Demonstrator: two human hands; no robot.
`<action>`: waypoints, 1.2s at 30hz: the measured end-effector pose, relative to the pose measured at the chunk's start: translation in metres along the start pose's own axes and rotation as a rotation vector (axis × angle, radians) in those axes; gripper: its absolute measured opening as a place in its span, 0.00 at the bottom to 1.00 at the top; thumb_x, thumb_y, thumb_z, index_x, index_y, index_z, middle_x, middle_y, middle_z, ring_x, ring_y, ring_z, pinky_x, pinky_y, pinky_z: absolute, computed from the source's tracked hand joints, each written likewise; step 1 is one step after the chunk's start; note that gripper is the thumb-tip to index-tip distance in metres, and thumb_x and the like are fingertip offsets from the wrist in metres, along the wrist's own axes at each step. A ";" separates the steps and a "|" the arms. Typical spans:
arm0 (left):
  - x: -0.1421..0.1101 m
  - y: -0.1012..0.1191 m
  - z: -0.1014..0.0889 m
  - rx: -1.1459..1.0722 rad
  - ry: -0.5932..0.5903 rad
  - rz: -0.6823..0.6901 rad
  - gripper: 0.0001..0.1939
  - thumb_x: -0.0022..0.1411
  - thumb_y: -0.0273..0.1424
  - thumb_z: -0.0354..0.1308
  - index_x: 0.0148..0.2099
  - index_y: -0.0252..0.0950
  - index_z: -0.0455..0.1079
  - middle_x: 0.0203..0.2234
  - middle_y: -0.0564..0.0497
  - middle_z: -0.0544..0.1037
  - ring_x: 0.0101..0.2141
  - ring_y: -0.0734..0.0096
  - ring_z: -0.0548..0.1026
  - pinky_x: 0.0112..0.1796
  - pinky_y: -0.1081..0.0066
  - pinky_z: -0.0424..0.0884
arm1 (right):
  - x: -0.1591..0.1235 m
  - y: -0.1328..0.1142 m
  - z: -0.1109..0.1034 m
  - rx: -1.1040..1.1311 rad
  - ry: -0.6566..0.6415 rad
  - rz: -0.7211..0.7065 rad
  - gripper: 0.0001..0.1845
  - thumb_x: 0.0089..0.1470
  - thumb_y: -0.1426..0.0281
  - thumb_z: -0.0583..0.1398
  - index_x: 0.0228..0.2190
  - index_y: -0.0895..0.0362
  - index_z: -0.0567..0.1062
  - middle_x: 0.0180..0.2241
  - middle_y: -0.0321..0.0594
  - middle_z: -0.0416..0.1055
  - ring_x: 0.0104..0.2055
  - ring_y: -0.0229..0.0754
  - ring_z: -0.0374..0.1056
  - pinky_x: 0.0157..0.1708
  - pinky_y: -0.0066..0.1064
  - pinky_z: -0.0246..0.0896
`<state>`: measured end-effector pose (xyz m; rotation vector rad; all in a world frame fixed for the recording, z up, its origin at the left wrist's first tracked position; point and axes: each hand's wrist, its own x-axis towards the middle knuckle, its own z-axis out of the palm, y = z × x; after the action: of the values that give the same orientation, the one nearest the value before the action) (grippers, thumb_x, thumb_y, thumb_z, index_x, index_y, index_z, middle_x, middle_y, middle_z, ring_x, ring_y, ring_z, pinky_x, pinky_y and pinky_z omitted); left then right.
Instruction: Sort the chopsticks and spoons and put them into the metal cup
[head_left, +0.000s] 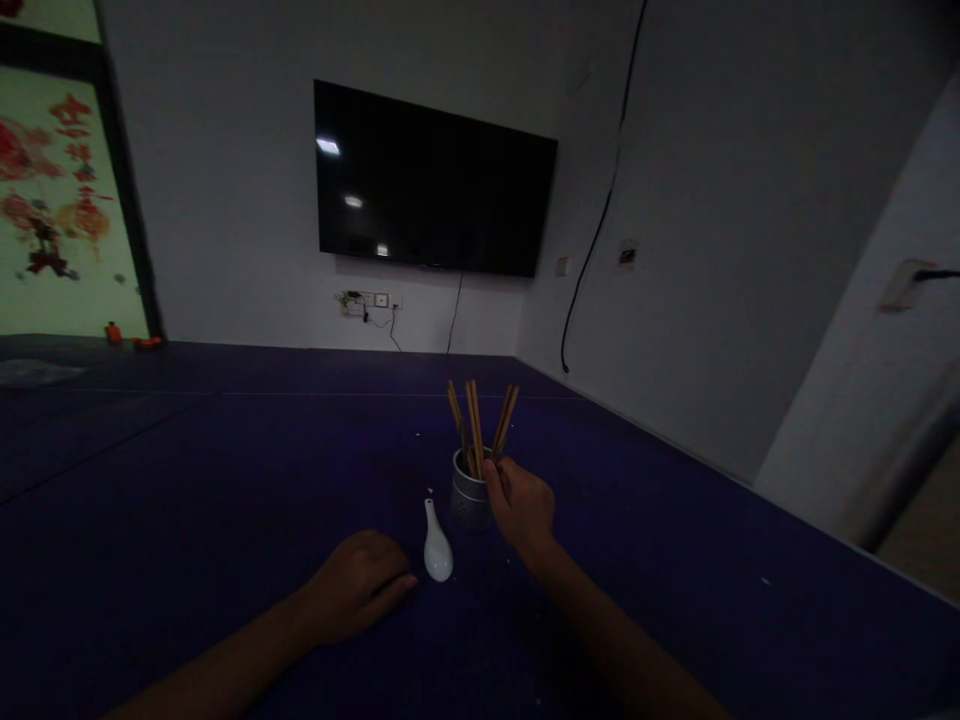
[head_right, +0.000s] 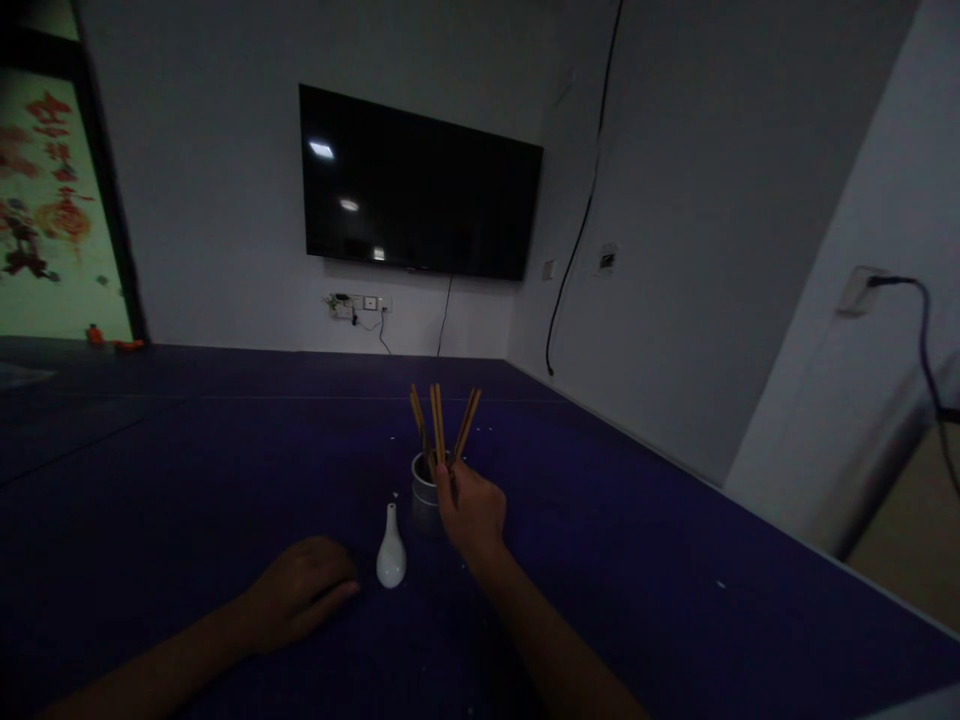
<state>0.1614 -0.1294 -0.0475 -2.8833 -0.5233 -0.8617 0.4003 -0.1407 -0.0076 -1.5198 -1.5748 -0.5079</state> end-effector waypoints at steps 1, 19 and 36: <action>0.000 0.000 0.000 0.001 0.004 0.001 0.16 0.68 0.33 0.41 0.33 0.36 0.67 0.25 0.51 0.75 0.27 0.73 0.71 0.31 0.72 0.65 | 0.000 0.000 0.000 -0.007 0.000 0.010 0.25 0.62 0.58 0.45 0.28 0.56 0.75 0.20 0.37 0.70 0.21 0.37 0.64 0.22 0.27 0.44; 0.000 -0.002 0.001 -0.007 -0.046 -0.018 0.17 0.69 0.34 0.41 0.32 0.36 0.66 0.24 0.51 0.74 0.27 0.71 0.71 0.32 0.71 0.65 | 0.001 0.007 0.005 0.025 -0.036 0.245 0.26 0.61 0.53 0.46 0.31 0.56 0.76 0.22 0.39 0.72 0.23 0.39 0.66 0.22 0.27 0.46; 0.002 -0.002 0.000 -0.003 -0.079 -0.011 0.18 0.69 0.34 0.40 0.30 0.36 0.65 0.23 0.52 0.72 0.26 0.73 0.69 0.30 0.73 0.64 | -0.004 0.010 0.012 0.110 -0.072 0.277 0.22 0.61 0.56 0.47 0.36 0.54 0.75 0.25 0.41 0.75 0.26 0.43 0.70 0.24 0.28 0.51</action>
<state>0.1622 -0.1270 -0.0469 -2.9296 -0.5460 -0.7539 0.4054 -0.1314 -0.0198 -1.6533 -1.3914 -0.2091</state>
